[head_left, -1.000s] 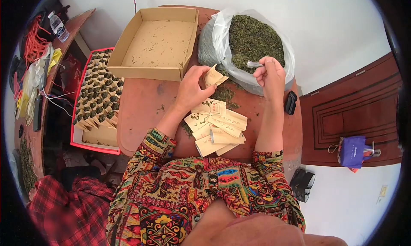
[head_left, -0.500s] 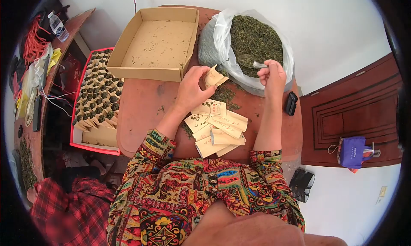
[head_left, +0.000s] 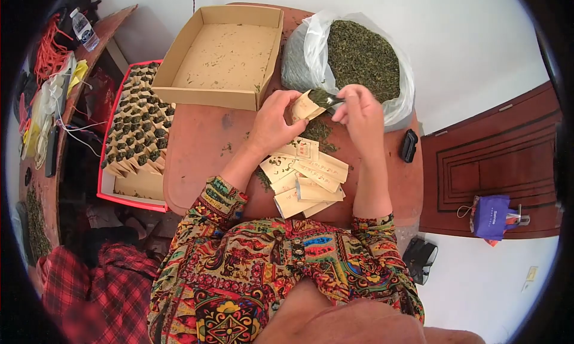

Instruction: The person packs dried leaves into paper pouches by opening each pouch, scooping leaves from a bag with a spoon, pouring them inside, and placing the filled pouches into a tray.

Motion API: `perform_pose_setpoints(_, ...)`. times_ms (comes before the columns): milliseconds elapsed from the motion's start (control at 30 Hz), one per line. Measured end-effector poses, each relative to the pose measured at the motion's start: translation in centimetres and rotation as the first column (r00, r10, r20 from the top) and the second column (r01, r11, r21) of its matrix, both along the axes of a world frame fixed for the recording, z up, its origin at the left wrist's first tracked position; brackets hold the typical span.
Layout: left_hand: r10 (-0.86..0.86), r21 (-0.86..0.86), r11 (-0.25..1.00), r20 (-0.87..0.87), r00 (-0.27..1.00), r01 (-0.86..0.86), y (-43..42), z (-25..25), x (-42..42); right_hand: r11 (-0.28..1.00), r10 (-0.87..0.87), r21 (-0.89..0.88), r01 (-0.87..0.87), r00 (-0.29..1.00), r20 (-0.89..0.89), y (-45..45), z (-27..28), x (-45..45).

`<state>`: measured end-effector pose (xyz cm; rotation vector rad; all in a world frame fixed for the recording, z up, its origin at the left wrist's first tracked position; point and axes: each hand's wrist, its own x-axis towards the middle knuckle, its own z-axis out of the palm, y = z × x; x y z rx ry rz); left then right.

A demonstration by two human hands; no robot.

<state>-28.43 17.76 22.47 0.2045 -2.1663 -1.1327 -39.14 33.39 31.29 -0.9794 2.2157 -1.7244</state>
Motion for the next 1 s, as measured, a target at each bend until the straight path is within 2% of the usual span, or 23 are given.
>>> perform_pose_setpoints(133,0.005,0.021,1.000,0.009,1.000,-0.005,0.0,0.1,0.1,0.990,0.080,0.133,-0.039,0.946,-0.315,-0.3,0.2,1.2)
perform_pose_setpoints(233,0.005,0.006,1.000,0.001,1.000,-0.005,-0.1,-0.1,-0.1,0.994,0.037,0.113,0.006,0.925,-0.377,-0.1,1.2,1.9)
perform_pose_setpoints(333,-0.017,0.094,0.995,0.045,0.999,0.012,0.1,0.2,0.0,0.996,-0.040,0.060,0.073,0.900,-0.434,0.2,0.9,1.6)
perform_pose_setpoints(433,-0.021,0.124,0.992,0.011,1.000,0.019,0.0,0.1,0.0,0.998,0.021,0.059,0.010,0.862,-0.506,0.5,1.2,1.6)
perform_pose_setpoints(533,0.005,0.069,0.998,-0.020,1.000,-0.004,0.0,0.1,0.0,0.990,0.139,0.081,-0.113,0.810,-0.570,0.2,0.2,1.2)
perform_pose_setpoints(633,-0.015,0.098,0.995,-0.058,0.998,0.021,-0.1,0.2,0.0,0.998,0.056,0.018,-0.054,0.900,-0.433,0.4,0.3,1.3)
perform_pose_setpoints(733,-0.021,0.131,0.991,-0.051,0.998,0.028,-0.2,-0.4,-0.3,0.996,-0.055,-0.092,0.022,0.928,-0.367,0.8,0.0,0.8)
perform_pose_setpoints(833,-0.040,0.188,0.981,-0.051,0.998,0.049,-0.1,-0.6,-0.4,0.995,0.080,-0.019,-0.095,0.917,-0.390,1.1,-0.3,0.3)
perform_pose_setpoints(933,-0.059,0.212,0.975,-0.043,0.997,0.067,-0.2,-0.8,-0.5,0.987,0.126,-0.038,-0.156,0.898,-0.420,0.9,-1.0,-0.1)
perform_pose_setpoints(1000,-0.073,0.212,0.974,-0.060,0.996,0.084,-0.1,-0.5,-0.4,0.988,-0.018,-0.151,-0.032,0.947,-0.322,1.2,-0.8,-0.5)
